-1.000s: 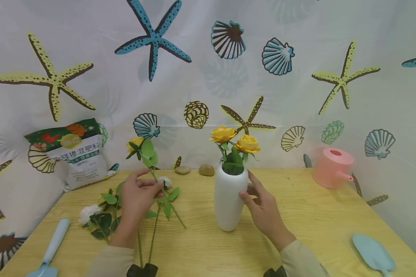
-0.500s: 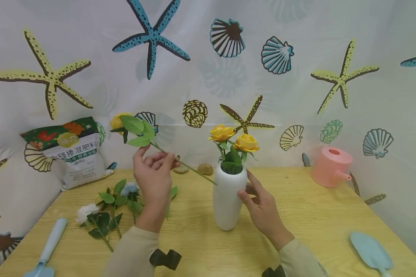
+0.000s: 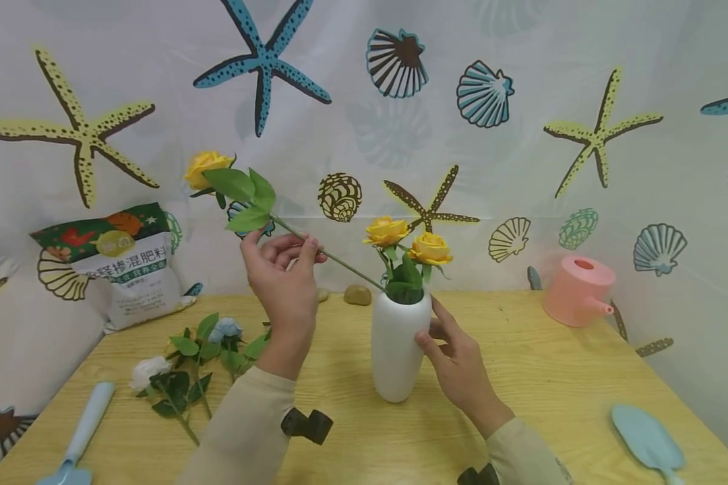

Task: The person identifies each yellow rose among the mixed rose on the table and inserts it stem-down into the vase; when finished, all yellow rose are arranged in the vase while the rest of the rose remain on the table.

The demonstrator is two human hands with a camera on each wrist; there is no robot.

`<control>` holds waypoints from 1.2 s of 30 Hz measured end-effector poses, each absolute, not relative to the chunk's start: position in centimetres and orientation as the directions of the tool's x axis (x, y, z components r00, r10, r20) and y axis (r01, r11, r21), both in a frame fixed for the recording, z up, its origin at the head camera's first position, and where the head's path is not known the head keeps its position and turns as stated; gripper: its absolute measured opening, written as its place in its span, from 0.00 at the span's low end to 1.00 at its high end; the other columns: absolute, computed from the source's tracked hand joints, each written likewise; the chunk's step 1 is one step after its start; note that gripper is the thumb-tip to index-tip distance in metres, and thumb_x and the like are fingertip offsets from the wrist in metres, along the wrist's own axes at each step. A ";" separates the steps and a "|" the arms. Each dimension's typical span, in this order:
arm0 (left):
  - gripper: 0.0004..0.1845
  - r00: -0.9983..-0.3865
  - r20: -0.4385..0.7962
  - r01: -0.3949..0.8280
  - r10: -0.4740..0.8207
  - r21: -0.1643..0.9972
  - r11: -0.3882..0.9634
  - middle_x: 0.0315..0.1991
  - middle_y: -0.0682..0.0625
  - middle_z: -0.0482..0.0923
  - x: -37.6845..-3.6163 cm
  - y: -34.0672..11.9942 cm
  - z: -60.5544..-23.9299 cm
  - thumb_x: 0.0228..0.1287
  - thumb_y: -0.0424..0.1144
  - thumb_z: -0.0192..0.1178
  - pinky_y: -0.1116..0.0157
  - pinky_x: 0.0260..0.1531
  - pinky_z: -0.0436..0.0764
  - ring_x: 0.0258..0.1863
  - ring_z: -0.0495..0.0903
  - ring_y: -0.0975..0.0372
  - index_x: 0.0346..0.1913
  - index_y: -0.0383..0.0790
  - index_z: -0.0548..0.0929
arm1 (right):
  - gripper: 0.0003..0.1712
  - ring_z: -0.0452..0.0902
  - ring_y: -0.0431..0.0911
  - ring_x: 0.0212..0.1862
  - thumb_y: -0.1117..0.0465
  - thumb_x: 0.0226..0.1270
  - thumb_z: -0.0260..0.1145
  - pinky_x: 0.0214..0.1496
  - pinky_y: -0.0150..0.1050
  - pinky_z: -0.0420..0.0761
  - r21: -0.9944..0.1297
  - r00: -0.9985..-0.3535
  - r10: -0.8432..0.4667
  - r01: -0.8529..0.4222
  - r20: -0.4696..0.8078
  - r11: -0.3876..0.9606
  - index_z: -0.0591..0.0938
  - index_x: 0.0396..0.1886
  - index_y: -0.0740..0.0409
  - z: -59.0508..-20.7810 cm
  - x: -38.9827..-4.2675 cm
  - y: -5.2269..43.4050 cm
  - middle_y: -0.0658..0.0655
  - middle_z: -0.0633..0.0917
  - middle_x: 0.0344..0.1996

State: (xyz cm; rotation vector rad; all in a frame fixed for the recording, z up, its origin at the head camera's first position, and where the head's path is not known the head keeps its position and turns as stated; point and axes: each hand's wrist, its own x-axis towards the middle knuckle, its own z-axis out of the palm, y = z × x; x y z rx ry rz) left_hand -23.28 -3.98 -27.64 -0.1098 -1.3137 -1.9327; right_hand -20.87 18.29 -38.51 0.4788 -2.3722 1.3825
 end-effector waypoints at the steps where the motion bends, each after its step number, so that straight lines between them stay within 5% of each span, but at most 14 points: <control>1: 0.35 -0.693 0.474 0.641 -0.544 0.750 -0.163 0.38 0.47 0.76 -23.3 -3.8 -27.7 0.64 0.21 0.63 0.68 0.32 0.86 0.30 0.83 0.64 0.70 0.36 0.61 | 0.36 0.84 0.54 0.57 0.58 0.76 0.62 0.53 0.44 0.86 -0.759 -0.881 -0.111 -0.455 0.459 0.465 0.61 0.79 0.50 -38.5 -20.9 18.3 0.62 0.86 0.55; 20: 0.35 -0.803 0.503 0.574 -0.319 0.796 -0.191 0.38 0.46 0.77 -23.9 -1.4 -29.5 0.61 0.20 0.66 0.70 0.33 0.86 0.31 0.82 0.66 0.69 0.37 0.64 | 0.36 0.84 0.54 0.57 0.59 0.76 0.62 0.54 0.47 0.86 -0.760 -0.882 -0.106 -0.452 0.459 0.468 0.61 0.79 0.50 -38.5 -20.7 18.2 0.62 0.86 0.54; 28: 0.34 -0.809 0.531 0.563 -0.253 0.823 -0.072 0.39 0.41 0.78 -23.6 -0.8 -30.2 0.62 0.24 0.67 0.70 0.33 0.86 0.32 0.81 0.65 0.68 0.38 0.65 | 0.36 0.83 0.54 0.57 0.58 0.76 0.62 0.54 0.48 0.86 -0.758 -0.883 -0.106 -0.450 0.458 0.473 0.61 0.80 0.48 -38.3 -20.8 18.1 0.62 0.86 0.54; 36: 0.32 -0.738 0.668 0.645 -0.098 0.740 0.189 0.38 0.40 0.82 -23.3 -0.7 -30.9 0.62 0.27 0.69 0.69 0.39 0.85 0.35 0.83 0.55 0.67 0.37 0.68 | 0.36 0.84 0.54 0.56 0.59 0.76 0.62 0.53 0.48 0.87 -0.750 -0.873 -0.113 -0.469 0.475 0.466 0.62 0.79 0.49 -38.4 -20.7 18.2 0.63 0.86 0.54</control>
